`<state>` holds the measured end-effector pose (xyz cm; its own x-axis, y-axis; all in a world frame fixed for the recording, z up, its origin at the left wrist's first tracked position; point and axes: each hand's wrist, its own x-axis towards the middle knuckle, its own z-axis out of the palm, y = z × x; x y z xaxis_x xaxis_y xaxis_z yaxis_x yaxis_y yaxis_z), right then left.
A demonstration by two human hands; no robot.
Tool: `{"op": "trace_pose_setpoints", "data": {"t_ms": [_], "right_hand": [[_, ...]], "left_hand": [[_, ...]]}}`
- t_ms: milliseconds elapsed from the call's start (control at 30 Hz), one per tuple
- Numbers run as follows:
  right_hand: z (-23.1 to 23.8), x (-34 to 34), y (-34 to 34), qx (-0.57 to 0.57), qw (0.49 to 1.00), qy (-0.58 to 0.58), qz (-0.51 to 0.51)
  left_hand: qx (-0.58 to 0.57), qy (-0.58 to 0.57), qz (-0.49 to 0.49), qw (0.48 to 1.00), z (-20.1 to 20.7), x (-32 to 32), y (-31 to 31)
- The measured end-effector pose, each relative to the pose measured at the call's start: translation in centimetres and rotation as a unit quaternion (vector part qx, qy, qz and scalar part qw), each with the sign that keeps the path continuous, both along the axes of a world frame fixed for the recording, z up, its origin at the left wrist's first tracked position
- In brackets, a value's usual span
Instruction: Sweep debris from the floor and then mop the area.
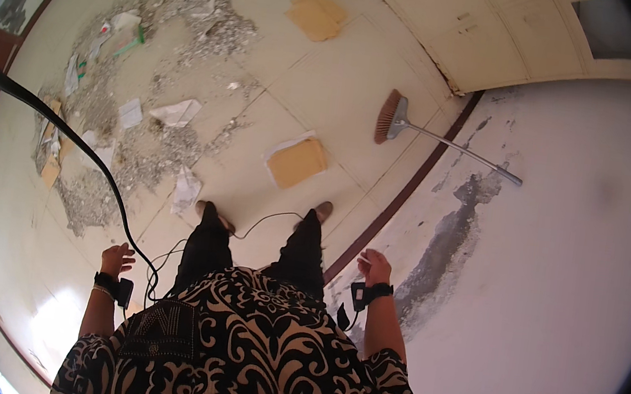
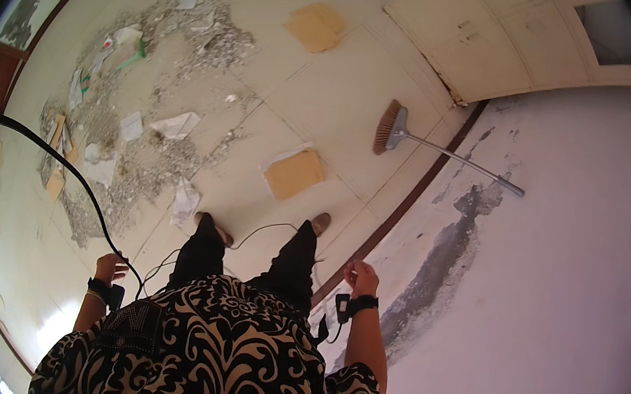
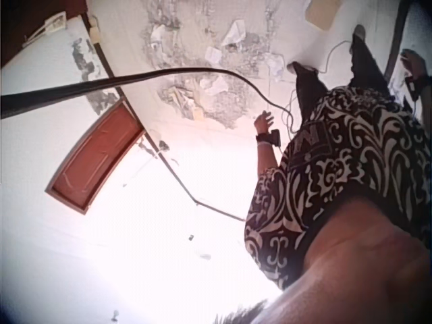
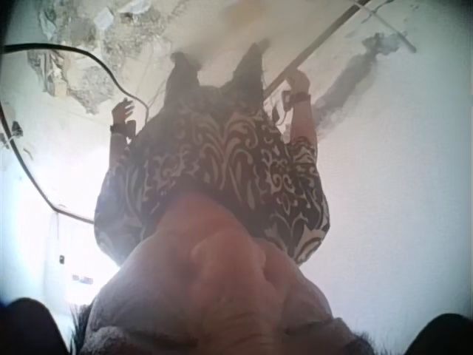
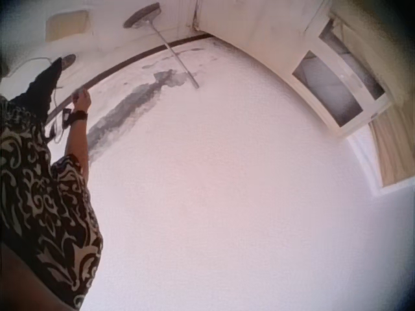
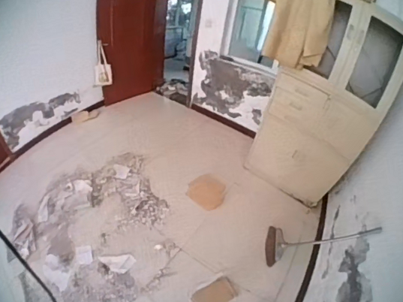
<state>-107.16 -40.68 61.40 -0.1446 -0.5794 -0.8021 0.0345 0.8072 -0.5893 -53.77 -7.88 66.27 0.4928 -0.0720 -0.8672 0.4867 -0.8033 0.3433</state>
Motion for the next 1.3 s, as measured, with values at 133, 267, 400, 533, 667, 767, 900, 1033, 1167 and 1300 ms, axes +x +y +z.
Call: {"op": "trace_pose_setpoints", "data": {"t_ms": [133, 267, 400, 533, 667, 767, 900, 1033, 1167, 1300], "right_hand": [[-2.0, -9.7, -3.9, 0.068, 0.995, 0.066, -0.040], [-2.4, -17.2, -11.6, 0.040, 0.993, 0.111, 0.025], [-1.6, -21.4, -21.2, -0.047, 0.985, 0.131, 0.103], [-2.1, -24.3, -30.4, -0.117, 0.963, 0.191, 0.146], [-3.9, -27.7, -40.0, -0.275, 0.860, 0.353, 0.246], [-3.1, -30.6, -45.7, -0.319, 0.790, 0.455, 0.260], [0.5, -32.9, -50.5, -0.269, 0.767, 0.521, 0.260], [3.3, -33.5, -53.9, -0.219, 0.738, 0.574, 0.280], [3.5, -33.9, -57.5, -0.167, 0.726, 0.594, 0.304], [2.8, -34.5, -61.1, -0.121, 0.656, 0.642, 0.378]], "left_hand": [[-0.037, -0.034, -0.118, 0.992, -0.7, -7.2, -5.7], [-0.042, -0.056, -0.110, 0.991, 1.4, -12.1, -14.0], [-0.054, -0.052, -0.068, 0.995, 3.6, -14.1, -22.1], [-0.036, -0.055, -0.131, 0.989, 4.6, -15.6, -27.5], [-0.041, -0.027, -0.140, 0.989, 4.3, -15.3, -31.3], [-0.042, -0.013, -0.092, 0.995, 2.4, -13.7, -36.0], [-0.069, -0.037, -0.056, 0.995, 1.2, -12.3, -43.2], [-0.155, -0.044, -0.141, 0.977, 3.0, -11.7, -49.3], [-0.152, -0.109, -0.115, 0.976, 4.2, -11.9, -52.8], [-0.173, -0.152, -0.032, 0.973, 3.9, -15.6, -52.4]]}}
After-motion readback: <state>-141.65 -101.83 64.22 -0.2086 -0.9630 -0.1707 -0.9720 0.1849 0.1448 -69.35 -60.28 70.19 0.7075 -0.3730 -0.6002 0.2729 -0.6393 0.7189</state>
